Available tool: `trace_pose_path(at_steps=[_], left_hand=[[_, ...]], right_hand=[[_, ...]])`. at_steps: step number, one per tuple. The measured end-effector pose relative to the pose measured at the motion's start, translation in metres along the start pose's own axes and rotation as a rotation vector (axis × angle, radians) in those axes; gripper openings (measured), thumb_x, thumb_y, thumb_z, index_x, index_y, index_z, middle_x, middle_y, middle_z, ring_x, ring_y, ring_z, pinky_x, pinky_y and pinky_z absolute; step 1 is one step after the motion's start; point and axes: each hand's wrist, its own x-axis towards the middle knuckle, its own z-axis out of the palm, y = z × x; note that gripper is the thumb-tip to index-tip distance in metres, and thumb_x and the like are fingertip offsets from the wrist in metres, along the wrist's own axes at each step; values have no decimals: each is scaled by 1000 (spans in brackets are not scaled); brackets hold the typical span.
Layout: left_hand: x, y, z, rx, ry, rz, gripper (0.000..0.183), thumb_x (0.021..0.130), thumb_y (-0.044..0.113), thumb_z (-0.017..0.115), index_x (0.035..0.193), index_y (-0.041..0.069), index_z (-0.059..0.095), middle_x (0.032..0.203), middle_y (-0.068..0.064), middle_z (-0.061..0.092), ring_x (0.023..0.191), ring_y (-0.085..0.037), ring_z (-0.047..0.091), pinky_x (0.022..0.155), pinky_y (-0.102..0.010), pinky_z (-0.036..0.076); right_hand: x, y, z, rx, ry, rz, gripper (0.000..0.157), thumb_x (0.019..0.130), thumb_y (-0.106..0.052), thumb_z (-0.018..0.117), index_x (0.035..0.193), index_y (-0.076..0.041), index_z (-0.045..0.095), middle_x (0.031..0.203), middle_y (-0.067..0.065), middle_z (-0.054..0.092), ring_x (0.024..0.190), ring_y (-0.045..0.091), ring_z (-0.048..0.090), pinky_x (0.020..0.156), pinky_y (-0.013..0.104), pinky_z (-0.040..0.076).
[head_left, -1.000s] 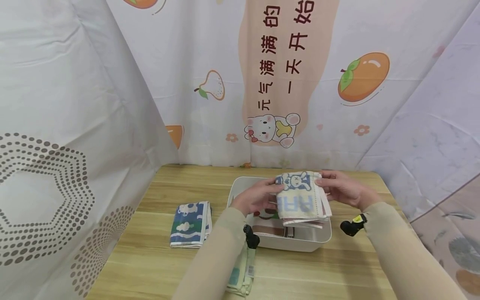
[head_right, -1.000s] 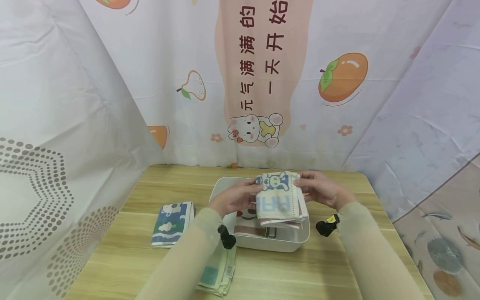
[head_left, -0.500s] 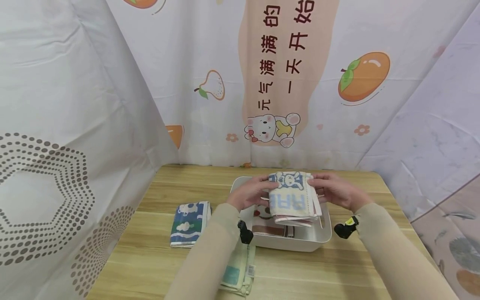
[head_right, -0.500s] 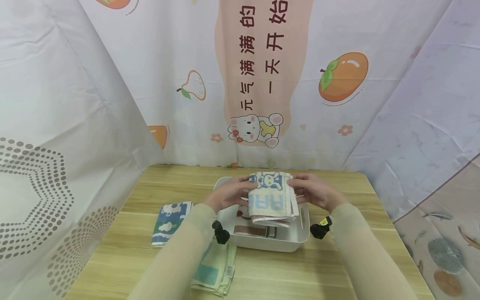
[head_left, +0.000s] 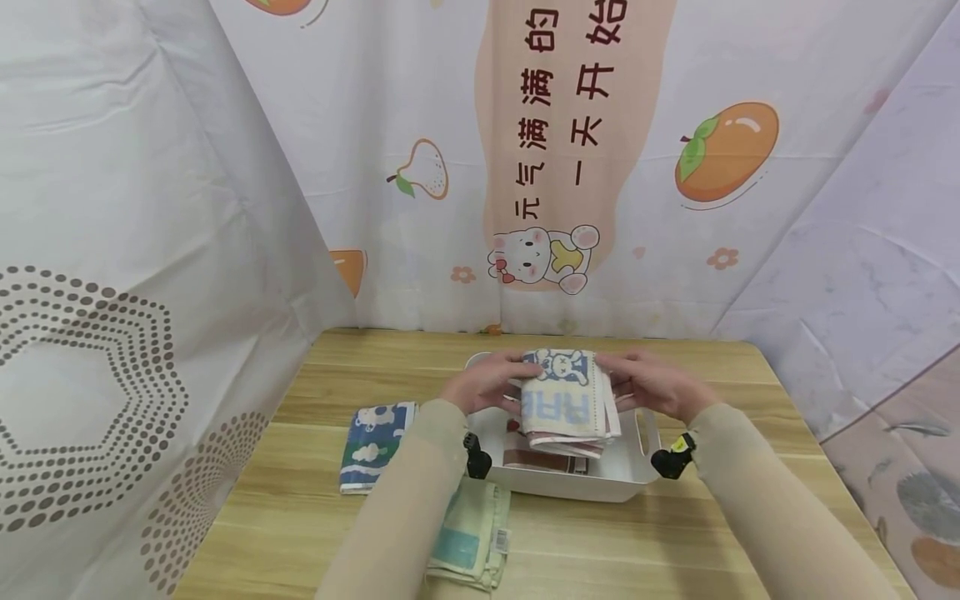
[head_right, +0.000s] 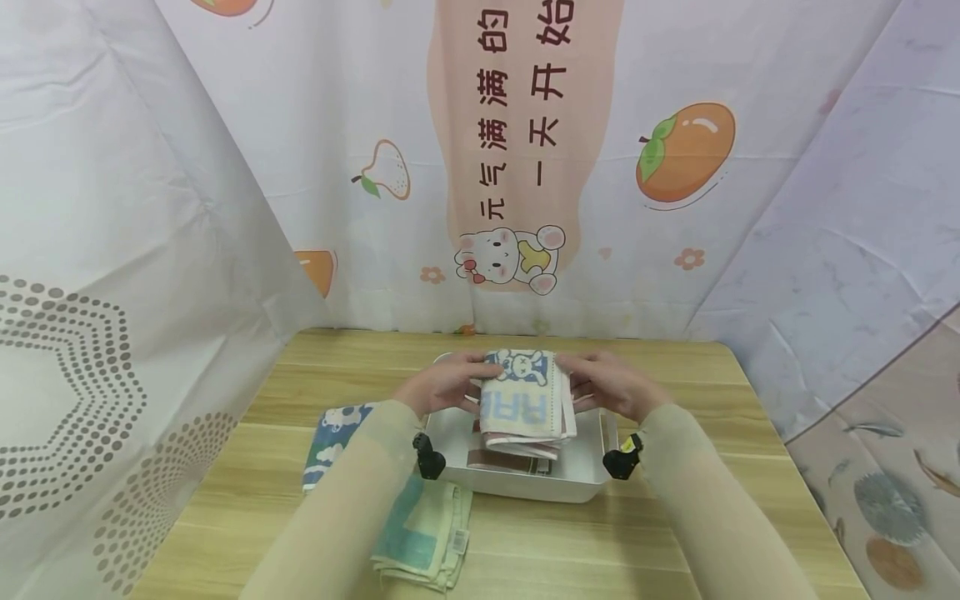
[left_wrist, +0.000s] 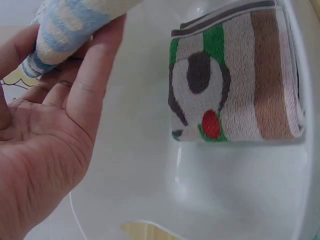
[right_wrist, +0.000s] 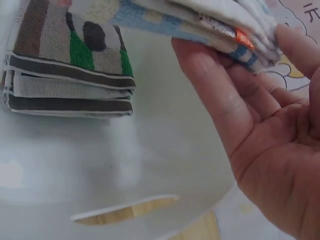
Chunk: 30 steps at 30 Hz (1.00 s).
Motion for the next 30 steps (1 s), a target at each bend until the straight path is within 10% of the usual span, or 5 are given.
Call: trace_pose_path(at_steps=[30], left_hand=[[4, -7, -5, 167, 146, -145, 27, 93, 26, 62, 101, 1, 61, 95, -17, 63, 75, -31, 67, 64, -45, 57]], right_hand=[[17, 7, 14, -103, -39, 146, 41, 94, -30, 58, 114, 5, 60, 88, 19, 66, 68, 22, 65, 76, 48, 54]])
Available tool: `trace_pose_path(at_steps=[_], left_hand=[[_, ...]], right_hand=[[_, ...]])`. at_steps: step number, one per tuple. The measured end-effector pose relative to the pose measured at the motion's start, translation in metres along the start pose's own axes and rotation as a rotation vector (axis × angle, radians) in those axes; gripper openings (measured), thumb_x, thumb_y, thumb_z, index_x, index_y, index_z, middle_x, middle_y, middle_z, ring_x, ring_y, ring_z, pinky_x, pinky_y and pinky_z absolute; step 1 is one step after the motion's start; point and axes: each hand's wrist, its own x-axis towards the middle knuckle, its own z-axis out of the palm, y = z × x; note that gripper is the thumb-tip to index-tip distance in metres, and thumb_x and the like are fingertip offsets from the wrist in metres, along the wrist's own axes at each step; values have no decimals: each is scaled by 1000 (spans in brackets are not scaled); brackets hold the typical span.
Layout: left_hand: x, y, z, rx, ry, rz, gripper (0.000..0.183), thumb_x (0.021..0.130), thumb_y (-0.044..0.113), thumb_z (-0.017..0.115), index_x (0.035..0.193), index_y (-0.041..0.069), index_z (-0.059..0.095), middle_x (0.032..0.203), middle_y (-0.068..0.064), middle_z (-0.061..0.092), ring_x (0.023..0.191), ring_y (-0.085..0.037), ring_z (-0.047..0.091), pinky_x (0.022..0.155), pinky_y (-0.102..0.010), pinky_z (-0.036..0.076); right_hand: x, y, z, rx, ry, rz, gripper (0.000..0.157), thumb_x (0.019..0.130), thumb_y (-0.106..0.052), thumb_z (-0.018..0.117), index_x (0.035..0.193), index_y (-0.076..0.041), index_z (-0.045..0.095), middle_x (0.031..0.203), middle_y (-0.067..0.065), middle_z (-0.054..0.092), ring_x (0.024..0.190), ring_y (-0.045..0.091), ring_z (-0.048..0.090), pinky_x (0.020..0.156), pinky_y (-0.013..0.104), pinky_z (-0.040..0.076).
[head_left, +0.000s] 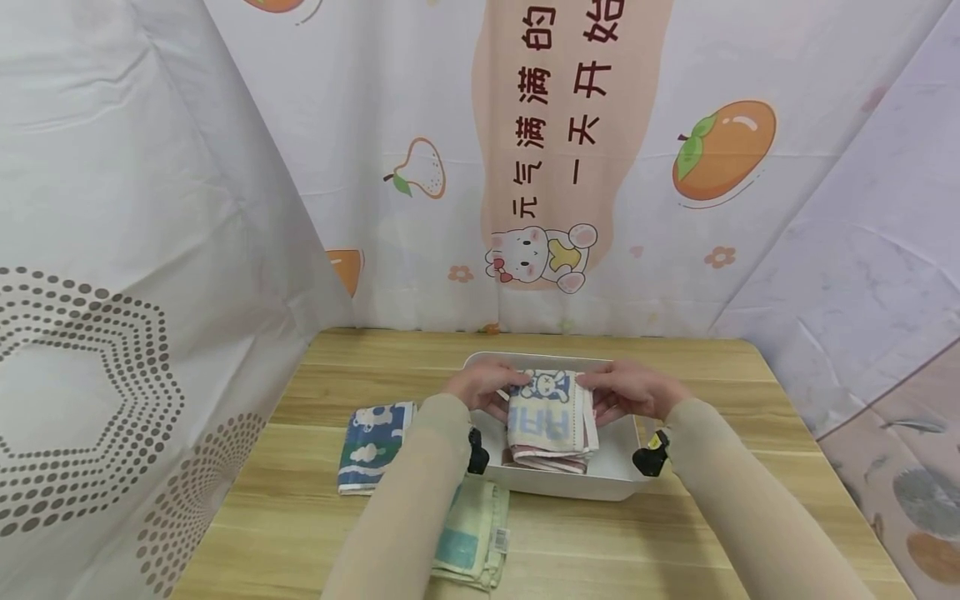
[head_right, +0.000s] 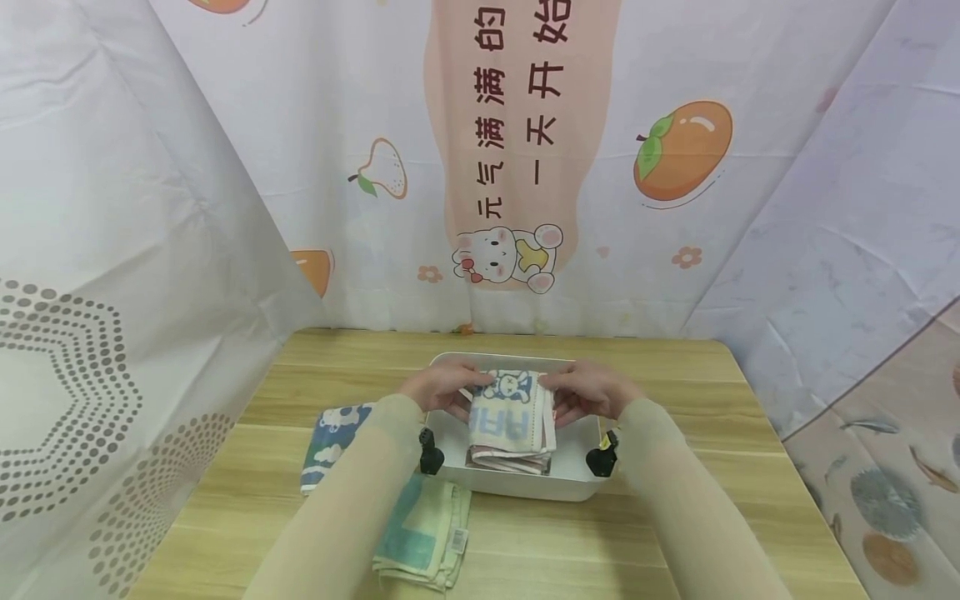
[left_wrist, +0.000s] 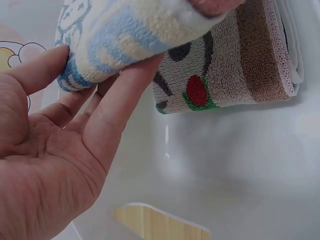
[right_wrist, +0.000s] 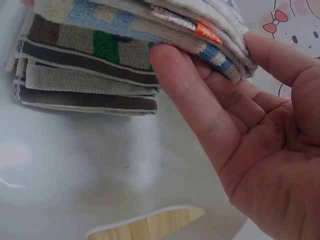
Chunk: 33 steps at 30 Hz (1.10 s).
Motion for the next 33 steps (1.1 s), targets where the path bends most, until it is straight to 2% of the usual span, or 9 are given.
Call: trace_pose_path(at_steps=[10, 18, 33], left_hand=[[10, -2, -1, 19, -19, -20, 28, 91, 27, 64, 99, 0, 64, 94, -17, 64, 72, -31, 67, 64, -45, 57], [13, -4, 0, 48, -16, -38, 28, 91, 26, 65, 96, -2, 65, 92, -18, 65, 68, -30, 66, 63, -44, 57], [14, -11, 5, 113, 56, -50, 25, 90, 21, 66, 92, -4, 64, 88, -19, 65, 65, -30, 66, 61, -44, 57]], right_hand=[[0, 2, -2, -22, 19, 24, 38, 94, -30, 58, 110, 4, 64, 83, 17, 66, 63, 21, 64, 72, 45, 56], [2, 5, -2, -28, -9, 20, 36, 96, -27, 57, 107, 6, 64, 80, 16, 66, 61, 20, 64, 69, 43, 56], [5, 13, 2, -38, -42, 41, 35, 96, -23, 57, 107, 10, 61, 83, 20, 65, 64, 24, 67, 72, 46, 55]])
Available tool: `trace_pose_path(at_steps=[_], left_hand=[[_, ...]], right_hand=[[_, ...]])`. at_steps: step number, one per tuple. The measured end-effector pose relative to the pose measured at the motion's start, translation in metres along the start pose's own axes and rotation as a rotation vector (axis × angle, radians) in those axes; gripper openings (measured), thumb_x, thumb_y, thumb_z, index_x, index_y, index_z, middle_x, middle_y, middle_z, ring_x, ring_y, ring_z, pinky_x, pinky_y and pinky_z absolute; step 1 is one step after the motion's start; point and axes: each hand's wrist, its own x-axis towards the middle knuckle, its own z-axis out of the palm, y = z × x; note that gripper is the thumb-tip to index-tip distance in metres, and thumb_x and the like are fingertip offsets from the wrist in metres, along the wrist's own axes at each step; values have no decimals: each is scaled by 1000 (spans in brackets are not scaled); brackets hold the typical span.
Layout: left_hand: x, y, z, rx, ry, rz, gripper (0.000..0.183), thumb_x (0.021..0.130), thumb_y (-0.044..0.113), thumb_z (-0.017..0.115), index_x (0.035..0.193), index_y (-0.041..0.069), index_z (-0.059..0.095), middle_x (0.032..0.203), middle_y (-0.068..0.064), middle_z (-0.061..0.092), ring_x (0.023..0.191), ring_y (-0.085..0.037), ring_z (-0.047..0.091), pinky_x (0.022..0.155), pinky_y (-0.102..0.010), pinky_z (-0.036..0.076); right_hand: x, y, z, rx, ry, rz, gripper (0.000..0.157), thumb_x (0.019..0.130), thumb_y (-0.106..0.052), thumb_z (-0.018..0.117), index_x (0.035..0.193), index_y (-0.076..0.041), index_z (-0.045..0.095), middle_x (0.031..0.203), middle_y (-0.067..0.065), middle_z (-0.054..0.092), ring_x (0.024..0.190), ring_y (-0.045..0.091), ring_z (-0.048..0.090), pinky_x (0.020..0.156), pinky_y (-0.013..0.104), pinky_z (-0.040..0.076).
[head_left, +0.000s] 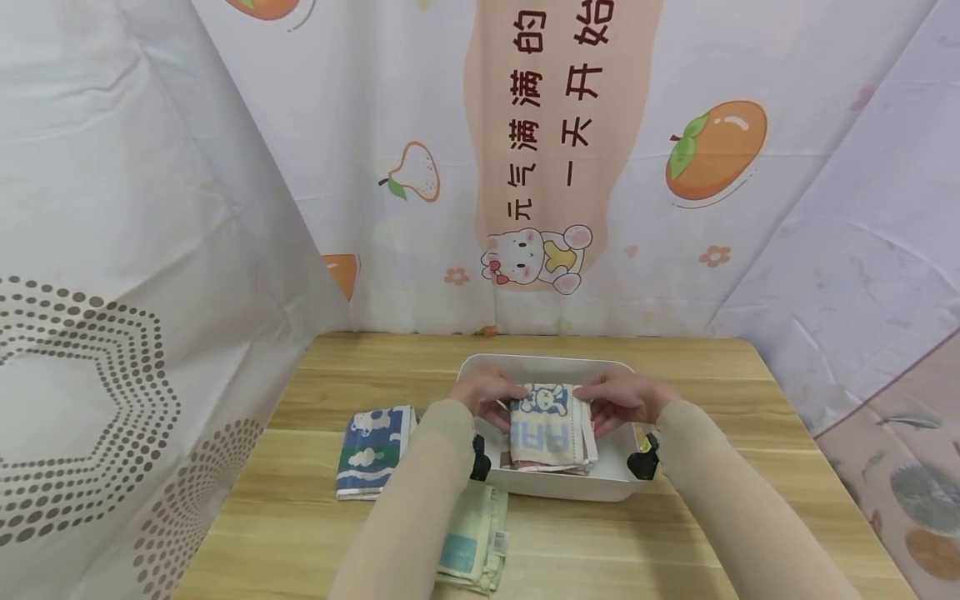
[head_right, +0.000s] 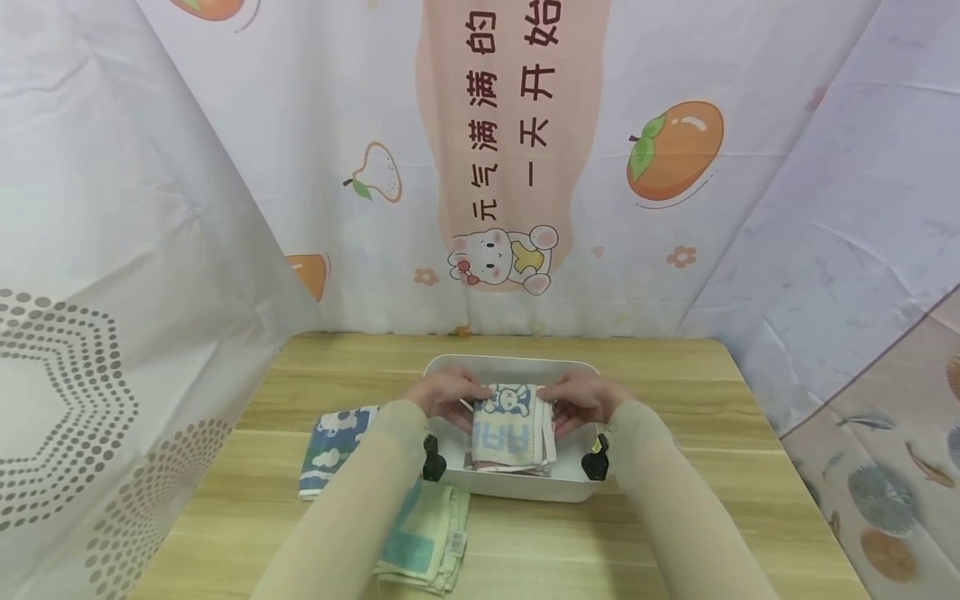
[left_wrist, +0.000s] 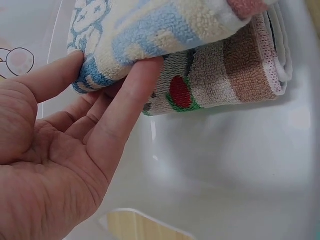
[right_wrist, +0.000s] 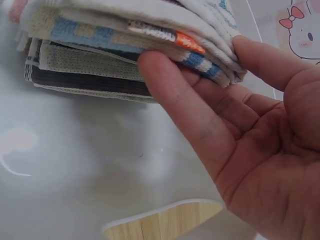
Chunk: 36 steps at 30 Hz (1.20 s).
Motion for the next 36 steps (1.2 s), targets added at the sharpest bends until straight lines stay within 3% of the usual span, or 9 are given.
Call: trace_pose_path(at_steps=[14, 21, 36], left_hand=[[-1, -1, 1, 43, 8, -18, 23, 90, 19, 65, 89, -4, 66, 87, -20, 66, 66, -31, 66, 60, -43, 57], [-2, -2, 2, 125, 71, -6, 23, 90, 22, 66, 87, -1, 67, 82, -17, 67, 64, -29, 66, 58, -42, 57], [4, -5, 9, 215, 136, -38, 22, 91, 20, 64, 87, -1, 64, 78, -16, 66, 62, -29, 67, 57, -41, 57]], right_hand=[[-1, -2, 10, -18, 29, 39, 32, 96, -21, 55, 104, 10, 61, 81, 20, 64, 62, 24, 67, 70, 43, 56], [4, 0, 13, -36, 23, 49, 34, 97, -23, 55, 104, 10, 61, 82, 20, 64, 63, 25, 67, 69, 43, 57], [4, -5, 24, -166, 117, 98, 30, 97, -23, 55, 100, 6, 62, 90, 27, 64, 63, 25, 67, 68, 41, 57]])
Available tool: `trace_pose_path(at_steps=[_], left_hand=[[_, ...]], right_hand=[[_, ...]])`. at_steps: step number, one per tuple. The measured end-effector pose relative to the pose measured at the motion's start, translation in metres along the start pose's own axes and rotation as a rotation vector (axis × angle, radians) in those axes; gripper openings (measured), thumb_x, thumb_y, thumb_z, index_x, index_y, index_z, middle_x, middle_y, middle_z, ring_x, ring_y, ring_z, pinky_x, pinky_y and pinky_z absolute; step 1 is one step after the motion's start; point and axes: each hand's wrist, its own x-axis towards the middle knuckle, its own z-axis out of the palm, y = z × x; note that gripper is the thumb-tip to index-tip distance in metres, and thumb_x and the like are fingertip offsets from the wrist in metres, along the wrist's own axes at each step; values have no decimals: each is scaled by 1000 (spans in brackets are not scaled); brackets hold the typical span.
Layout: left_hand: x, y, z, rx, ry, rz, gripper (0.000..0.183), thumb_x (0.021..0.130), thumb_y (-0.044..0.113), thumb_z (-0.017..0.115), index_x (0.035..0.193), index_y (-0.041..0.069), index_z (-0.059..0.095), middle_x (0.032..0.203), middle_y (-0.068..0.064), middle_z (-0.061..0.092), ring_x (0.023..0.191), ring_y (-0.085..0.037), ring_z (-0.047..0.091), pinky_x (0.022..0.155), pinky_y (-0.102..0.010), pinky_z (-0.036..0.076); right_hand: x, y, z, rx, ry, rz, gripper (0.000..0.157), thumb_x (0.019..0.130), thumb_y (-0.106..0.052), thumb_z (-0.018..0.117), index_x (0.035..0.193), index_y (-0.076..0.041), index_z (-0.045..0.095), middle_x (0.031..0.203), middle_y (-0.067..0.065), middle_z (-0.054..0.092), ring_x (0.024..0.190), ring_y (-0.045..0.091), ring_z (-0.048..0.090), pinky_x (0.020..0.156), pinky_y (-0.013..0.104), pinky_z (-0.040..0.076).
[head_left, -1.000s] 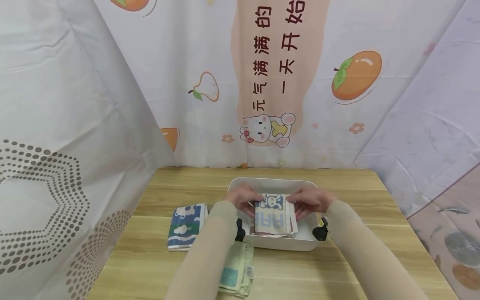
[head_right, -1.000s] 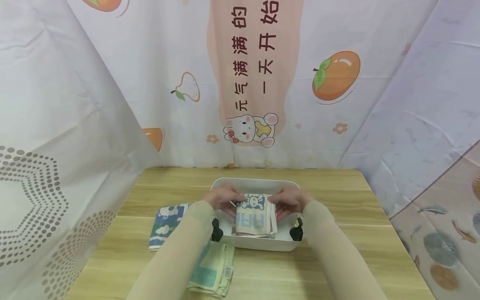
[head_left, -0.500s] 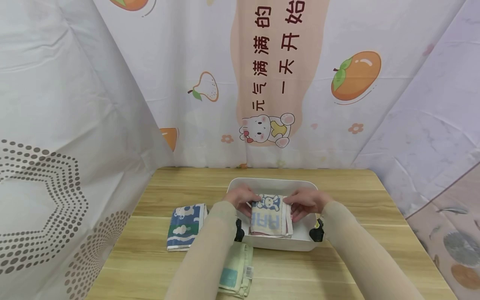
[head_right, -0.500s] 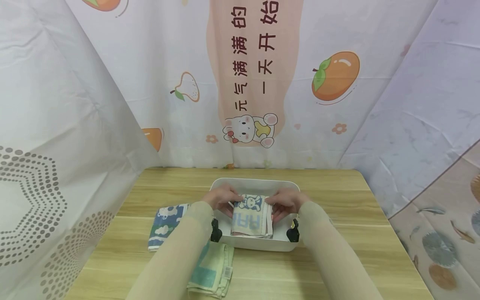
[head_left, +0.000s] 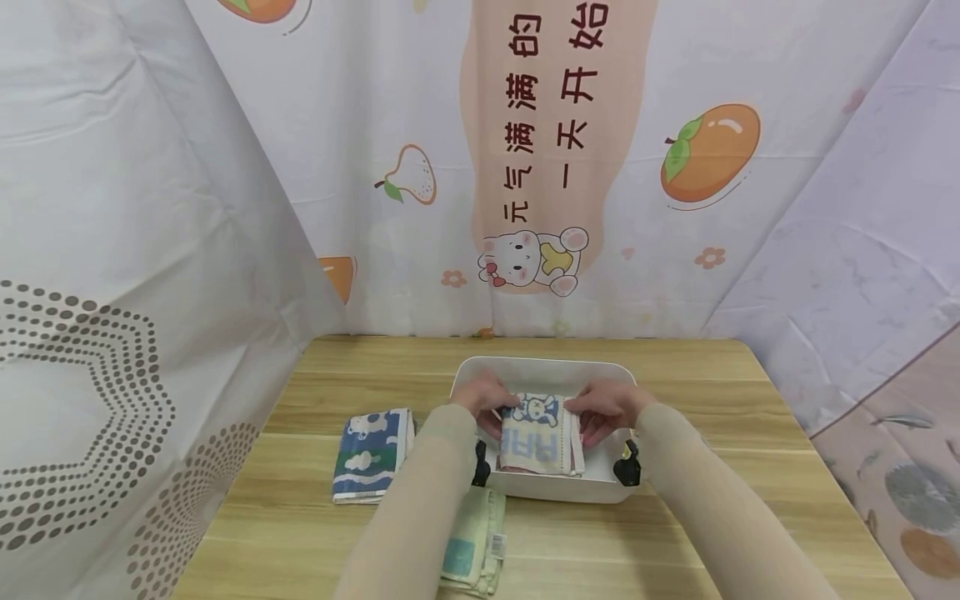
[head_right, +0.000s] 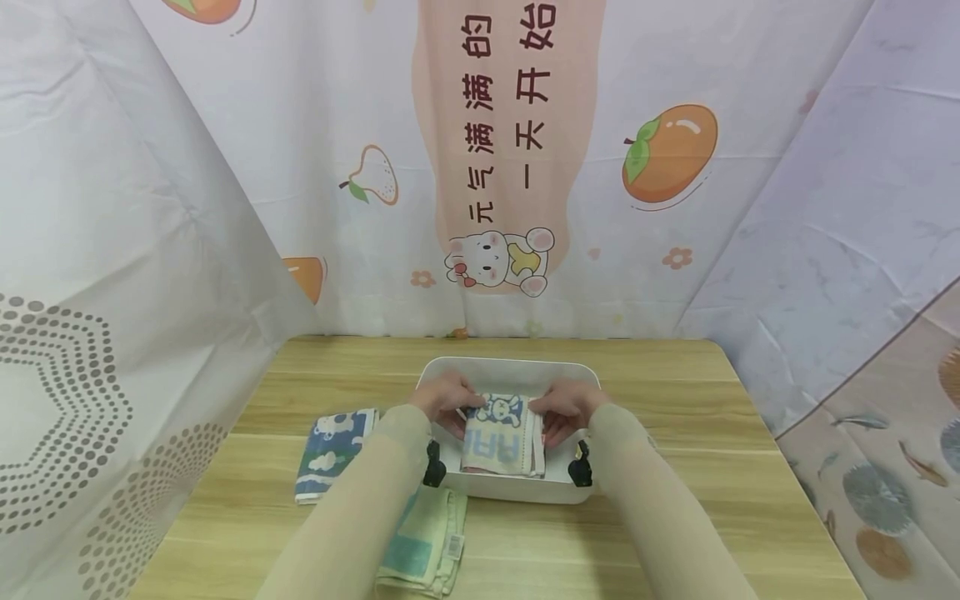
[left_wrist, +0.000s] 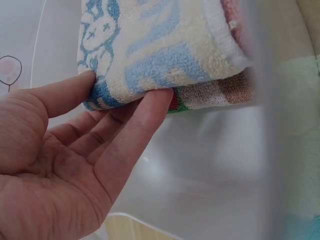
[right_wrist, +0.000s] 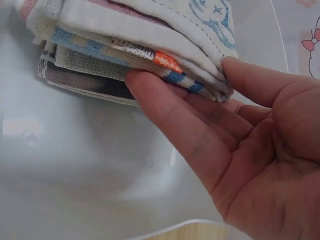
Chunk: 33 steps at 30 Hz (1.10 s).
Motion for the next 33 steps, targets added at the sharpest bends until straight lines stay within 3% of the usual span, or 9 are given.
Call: trace_pose_path(at_steps=[10, 17, 33], left_hand=[[-5, 2, 2, 66, 12, -11, 22, 93, 19, 61, 88, -2, 64, 79, -17, 66, 65, -30, 68, 59, -40, 58], [2, -2, 3, 67, 28, -15, 22, 92, 19, 64, 84, -2, 63, 75, -17, 66, 59, -29, 67, 53, -39, 57], [-5, 0, 2, 87, 19, -30, 22, 93, 18, 62, 87, -3, 63, 75, -18, 66, 59, -30, 67, 55, -40, 57]], right_hand=[[6, 2, 4, -60, 15, 23, 29, 98, -22, 52, 99, 6, 61, 88, 23, 64, 67, 27, 67, 67, 40, 57], [10, 2, 6, -87, 30, 45, 30, 98, -24, 51, 98, 4, 62, 88, 21, 65, 68, 28, 67, 65, 40, 58], [4, -4, 12, -140, 19, 87, 29, 100, -23, 47, 100, 3, 60, 90, 21, 65, 74, 31, 68, 68, 42, 57]])
